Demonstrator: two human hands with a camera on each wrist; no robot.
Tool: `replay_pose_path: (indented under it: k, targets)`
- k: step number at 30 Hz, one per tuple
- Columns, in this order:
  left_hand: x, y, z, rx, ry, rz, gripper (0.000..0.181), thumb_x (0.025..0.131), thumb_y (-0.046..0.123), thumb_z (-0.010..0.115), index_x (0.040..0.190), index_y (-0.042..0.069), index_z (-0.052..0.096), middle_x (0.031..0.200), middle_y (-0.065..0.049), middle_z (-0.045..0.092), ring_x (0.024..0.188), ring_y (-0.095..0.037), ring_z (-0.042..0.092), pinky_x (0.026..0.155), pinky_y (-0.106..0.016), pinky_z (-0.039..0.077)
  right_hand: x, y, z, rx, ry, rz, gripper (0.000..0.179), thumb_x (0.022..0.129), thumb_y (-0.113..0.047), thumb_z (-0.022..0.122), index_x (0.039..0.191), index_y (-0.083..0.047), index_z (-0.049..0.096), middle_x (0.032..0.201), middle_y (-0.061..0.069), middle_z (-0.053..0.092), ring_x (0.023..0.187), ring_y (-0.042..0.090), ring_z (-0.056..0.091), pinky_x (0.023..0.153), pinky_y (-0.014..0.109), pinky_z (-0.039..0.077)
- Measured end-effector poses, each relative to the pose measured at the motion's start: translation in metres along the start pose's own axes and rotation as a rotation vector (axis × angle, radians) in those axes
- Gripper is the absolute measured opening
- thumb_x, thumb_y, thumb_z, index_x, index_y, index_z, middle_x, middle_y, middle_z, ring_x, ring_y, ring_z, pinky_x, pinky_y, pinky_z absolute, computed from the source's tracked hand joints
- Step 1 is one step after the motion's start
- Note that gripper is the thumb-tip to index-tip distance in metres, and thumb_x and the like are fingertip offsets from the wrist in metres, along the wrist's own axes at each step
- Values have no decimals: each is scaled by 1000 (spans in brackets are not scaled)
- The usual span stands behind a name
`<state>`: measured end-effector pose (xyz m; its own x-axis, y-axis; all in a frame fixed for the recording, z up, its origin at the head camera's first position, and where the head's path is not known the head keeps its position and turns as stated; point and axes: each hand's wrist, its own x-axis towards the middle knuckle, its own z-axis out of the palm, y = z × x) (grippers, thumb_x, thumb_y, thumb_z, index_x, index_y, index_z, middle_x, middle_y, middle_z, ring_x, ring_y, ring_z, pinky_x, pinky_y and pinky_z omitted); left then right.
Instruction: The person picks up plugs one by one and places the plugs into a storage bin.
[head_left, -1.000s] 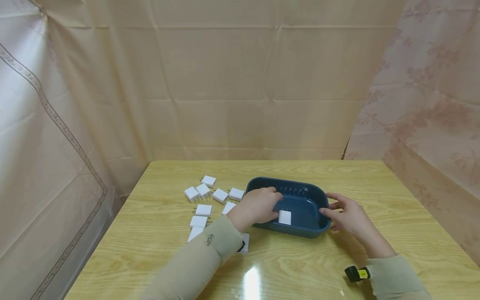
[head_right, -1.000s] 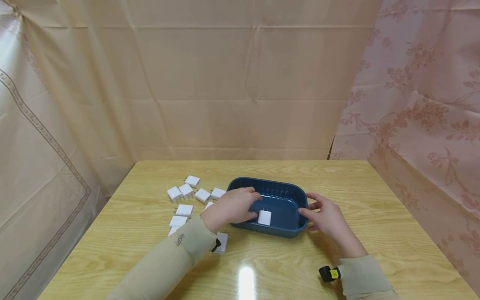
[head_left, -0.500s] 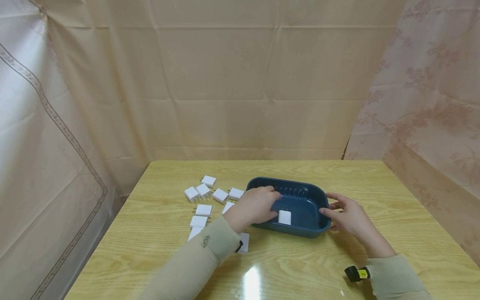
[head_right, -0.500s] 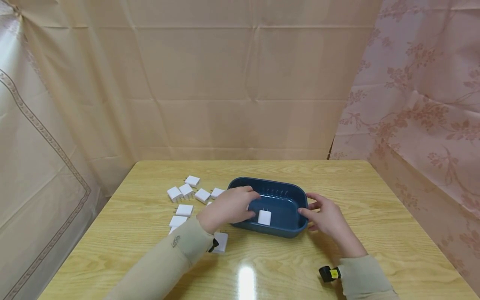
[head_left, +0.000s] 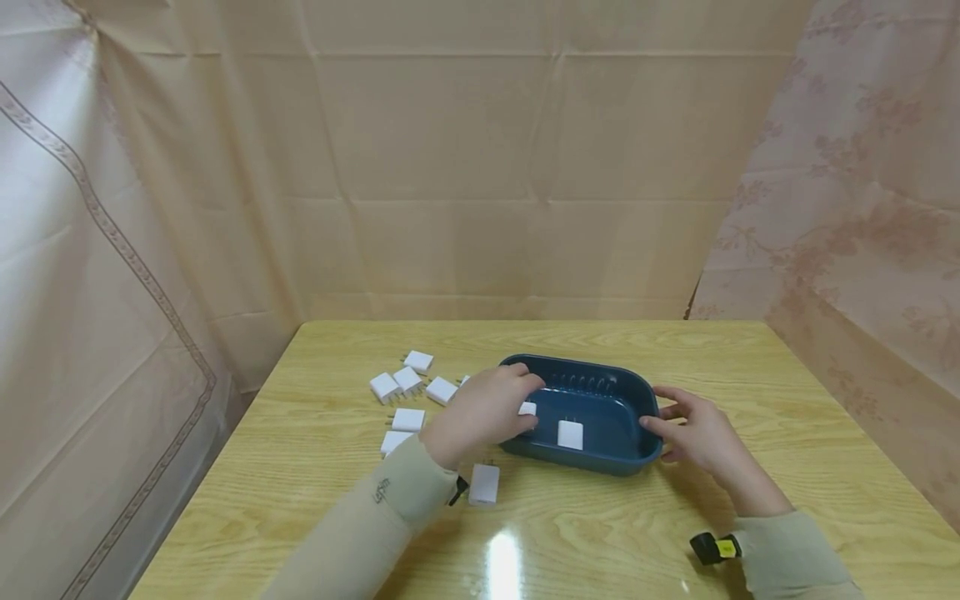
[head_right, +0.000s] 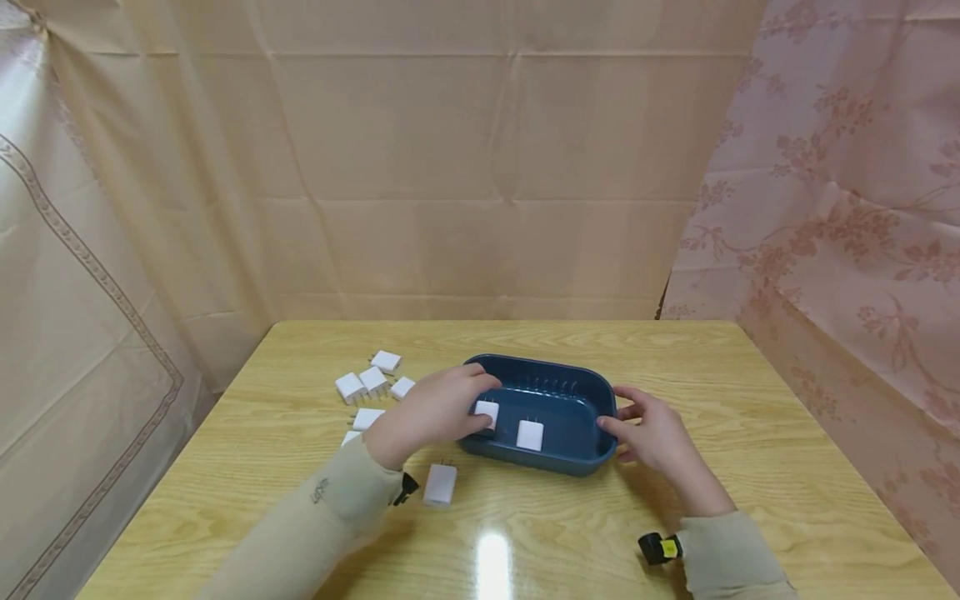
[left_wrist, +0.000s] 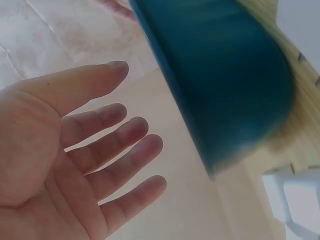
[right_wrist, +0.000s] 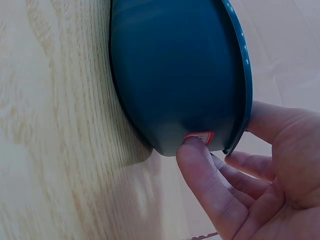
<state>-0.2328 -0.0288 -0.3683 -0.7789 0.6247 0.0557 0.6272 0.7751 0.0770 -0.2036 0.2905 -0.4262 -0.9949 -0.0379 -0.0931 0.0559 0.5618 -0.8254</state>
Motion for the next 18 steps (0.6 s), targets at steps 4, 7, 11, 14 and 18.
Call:
replay_pose_path:
  k: [4, 7, 11, 14, 18]
  targets:
    - [-7, -6, -3, -25, 5, -24, 49, 94, 36, 75, 138, 15, 64, 133, -4, 61, 115, -19, 62, 96, -36, 53, 0, 0, 0, -5, 1, -1, 74, 97, -26, 72, 154, 3, 35, 125, 35, 57, 77, 25, 72, 63, 40, 62]
    - [-12, -12, -6, -60, -1, -48, 50, 94, 36, 74, 139, 15, 63, 136, -4, 61, 119, -20, 61, 99, -38, 52, 0, 0, 1, -6, 1, 3, 73, 97, -25, 72, 154, 1, 36, 126, 35, 57, 77, 25, 72, 63, 40, 62]
    - [-19, -19, -8, -89, 2, -82, 50, 95, 36, 74, 139, 16, 63, 139, -6, 59, 122, -23, 60, 102, -42, 50, 0, 0, 2, -4, 2, 7, 71, 97, -25, 72, 154, 0, 37, 127, 35, 57, 77, 25, 72, 63, 40, 62]
    - [-23, -25, -8, -100, 13, -100, 49, 94, 35, 74, 138, 15, 63, 140, -8, 59, 122, -25, 60, 101, -43, 51, -1, 1, 1, -3, 5, 0, 72, 97, -26, 72, 154, 0, 37, 127, 36, 57, 76, 25, 72, 62, 40, 62]
    - [-27, -33, -7, -114, 28, -113, 50, 93, 35, 76, 137, 15, 64, 137, -7, 61, 118, -25, 62, 98, -43, 52, -1, 1, 0, -6, 8, -3, 73, 97, -28, 73, 154, 0, 36, 126, 36, 57, 75, 24, 72, 61, 40, 61]
